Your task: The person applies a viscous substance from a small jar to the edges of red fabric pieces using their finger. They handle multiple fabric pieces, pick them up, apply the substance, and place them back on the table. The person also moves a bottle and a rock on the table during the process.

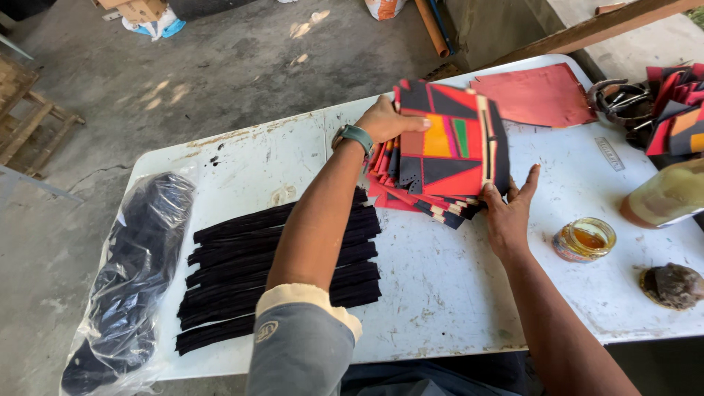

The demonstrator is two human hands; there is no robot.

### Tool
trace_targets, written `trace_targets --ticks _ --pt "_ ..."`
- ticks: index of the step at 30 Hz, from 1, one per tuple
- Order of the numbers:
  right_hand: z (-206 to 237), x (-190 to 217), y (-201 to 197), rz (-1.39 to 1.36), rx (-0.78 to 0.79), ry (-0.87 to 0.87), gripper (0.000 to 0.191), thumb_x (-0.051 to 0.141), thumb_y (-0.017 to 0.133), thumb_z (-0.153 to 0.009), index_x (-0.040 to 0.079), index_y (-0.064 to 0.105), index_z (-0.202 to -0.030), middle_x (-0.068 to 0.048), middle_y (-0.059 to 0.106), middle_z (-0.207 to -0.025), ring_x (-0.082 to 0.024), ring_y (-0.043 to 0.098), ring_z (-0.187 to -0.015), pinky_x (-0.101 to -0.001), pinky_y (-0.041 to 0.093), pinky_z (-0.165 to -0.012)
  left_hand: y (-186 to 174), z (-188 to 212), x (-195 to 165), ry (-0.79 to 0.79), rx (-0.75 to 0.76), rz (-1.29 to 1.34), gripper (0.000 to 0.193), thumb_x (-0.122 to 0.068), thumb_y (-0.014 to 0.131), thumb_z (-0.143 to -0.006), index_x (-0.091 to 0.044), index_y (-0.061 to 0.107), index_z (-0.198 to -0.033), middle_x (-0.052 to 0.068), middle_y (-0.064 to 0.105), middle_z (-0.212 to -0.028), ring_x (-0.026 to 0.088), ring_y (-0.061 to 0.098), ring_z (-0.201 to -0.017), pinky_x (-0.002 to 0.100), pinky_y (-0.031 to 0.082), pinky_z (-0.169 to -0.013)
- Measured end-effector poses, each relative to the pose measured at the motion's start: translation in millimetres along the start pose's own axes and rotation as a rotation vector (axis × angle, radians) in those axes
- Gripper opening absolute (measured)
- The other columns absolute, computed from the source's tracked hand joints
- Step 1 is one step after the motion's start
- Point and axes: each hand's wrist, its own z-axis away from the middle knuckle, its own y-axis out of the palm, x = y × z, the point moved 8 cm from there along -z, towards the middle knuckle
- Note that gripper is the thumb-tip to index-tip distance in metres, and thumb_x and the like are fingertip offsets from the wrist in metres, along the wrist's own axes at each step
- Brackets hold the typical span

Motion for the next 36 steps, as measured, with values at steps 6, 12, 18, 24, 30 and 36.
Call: trace_targets --ticks 6,12,18,24,30,36 --pt "34 10 4 0.211 0.011 0.001 0.094 0.008 0.062 -0.100 0.015 -0.003 -0.167 -0.023 0.041 -0.161 -0.020 0.058 -0.123 -0.0323 0.053 -0.098 13 68 51 -0.113 0.120 0.520 0.042 -0.017 0.087 -0.073 0.007 0.075 -0.105 0.017 0.079 -0.102 0.023 0.078 -0.087 0.035 0.064 -0.081" --pt "131 31 -17 0.345 0.175 0.107 0.098 0.013 0.064 -0.090 0.016 0.001 -0.165 -0.017 0.038 -0.162 -0.025 0.063 -0.119 -0.0367 0.055 -0.092 36 167 86 -0.170 0.176 0.724 0.049 -0.018 0.087 -0.075 -0.006 0.069 -0.119 0.009 0.075 -0.115 0.020 0.071 -0.105 0.038 0.058 -0.093" --pt "198 85 -46 0.693 0.208 -0.043 0.106 0.010 0.075 -0.079 0.010 0.008 -0.161 -0.022 0.044 -0.152 -0.030 0.057 -0.127 -0.0416 0.051 -0.097 57 211 87 -0.181 0.235 0.660 0.053 -0.022 0.089 -0.073 -0.008 0.067 -0.119 0.006 0.074 -0.115 0.018 0.068 -0.109 0.036 0.053 -0.097" --pt "205 149 -4 1.142 0.534 -0.682 0.090 0.016 0.080 -0.070 0.008 0.038 -0.150 -0.020 0.062 -0.132 -0.040 0.057 -0.125 -0.0456 0.047 -0.100 54 210 59 -0.123 0.285 0.502 0.058 -0.028 0.089 -0.071 -0.004 0.072 -0.120 0.008 0.078 -0.112 0.019 0.072 -0.103 0.034 0.055 -0.093" --pt "181 143 2 1.193 0.718 -0.385 0.086 0.020 0.074 -0.083 0.022 0.036 -0.161 -0.006 0.077 -0.117 -0.034 0.070 -0.098 -0.0413 0.056 -0.083 17 217 50 -0.041 0.000 -0.215 0.070 -0.044 0.095 -0.066 -0.003 0.071 -0.117 0.013 0.075 -0.108 0.029 0.072 -0.103 0.039 0.056 -0.091" --pt "176 192 14 1.128 0.432 -0.734 0.067 0.013 0.075 -0.089 0.013 0.046 -0.150 -0.007 0.077 -0.092 -0.029 0.074 -0.073 -0.0365 0.059 -0.068 -5 272 26 0.244 -0.560 -0.144 0.077 -0.041 0.089 -0.066 0.009 0.065 -0.119 0.019 0.073 -0.095 0.035 0.070 -0.083 0.041 0.057 -0.073"
